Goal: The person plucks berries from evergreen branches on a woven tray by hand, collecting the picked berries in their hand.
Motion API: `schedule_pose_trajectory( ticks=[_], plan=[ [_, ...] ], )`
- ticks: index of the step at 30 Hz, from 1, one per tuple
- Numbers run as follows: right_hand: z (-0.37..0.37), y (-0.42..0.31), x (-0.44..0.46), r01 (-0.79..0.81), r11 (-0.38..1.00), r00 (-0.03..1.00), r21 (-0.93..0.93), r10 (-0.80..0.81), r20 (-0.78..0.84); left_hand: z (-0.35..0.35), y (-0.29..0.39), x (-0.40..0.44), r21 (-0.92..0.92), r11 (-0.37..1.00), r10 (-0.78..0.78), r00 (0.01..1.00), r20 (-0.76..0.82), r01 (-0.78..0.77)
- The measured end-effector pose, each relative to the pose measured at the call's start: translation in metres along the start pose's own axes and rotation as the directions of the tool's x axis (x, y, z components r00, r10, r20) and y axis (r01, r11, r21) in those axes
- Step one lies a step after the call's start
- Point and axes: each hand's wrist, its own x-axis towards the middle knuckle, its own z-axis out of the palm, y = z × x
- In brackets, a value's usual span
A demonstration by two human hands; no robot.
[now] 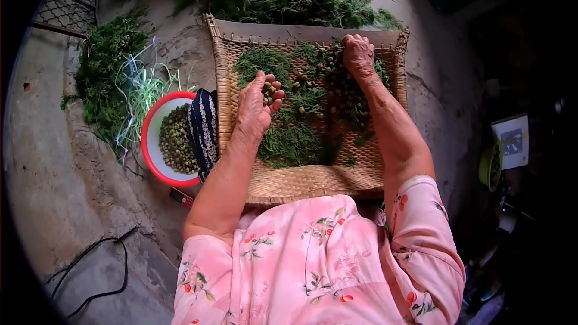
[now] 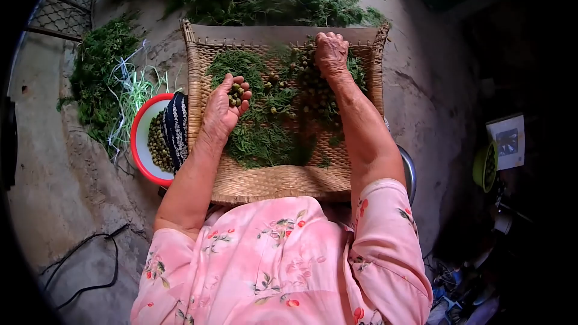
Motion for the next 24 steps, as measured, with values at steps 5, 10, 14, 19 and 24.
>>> schedule_pose_trajectory(
  ticks=[5, 10, 14, 19, 24],
  plan=[
    [-0.012, -0.009, 0.005, 0.041, 0.999, 0.980, 0.011, -0.038, -0.195, -0.001, -0.002, 0.000, 0.011, 1.000, -0.006, 1.000, 0.008, 0.006],
    [-0.006, -0.032, 0.008, 0.104, 0.984, 0.990, 0.145, -0.087, -0.114, 0.001, 0.001, 0.000, 0.007, 1.000, -0.020, 1.000, 0.011, 0.020],
    [0.002, -0.039, 0.003, 0.119, 0.989, 0.993, 0.084, -0.117, -0.033, 0.001, -0.001, -0.002, 0.006, 1.000, -0.023, 1.000, -0.001, 0.023],
    [0.005, -0.031, -0.004, 0.037, 0.962, 0.998, 0.271, -0.049, 0.040, 0.001, 0.000, -0.004, 0.010, 1.000, -0.010, 1.000, 0.007, 0.010],
    [-0.015, -0.032, -0.009, -0.074, 0.832, 0.997, 0.550, 0.043, 0.069, 0.000, -0.001, 0.000, -0.012, 1.000, -0.016, 1.000, 0.023, 0.016]
  ],
)
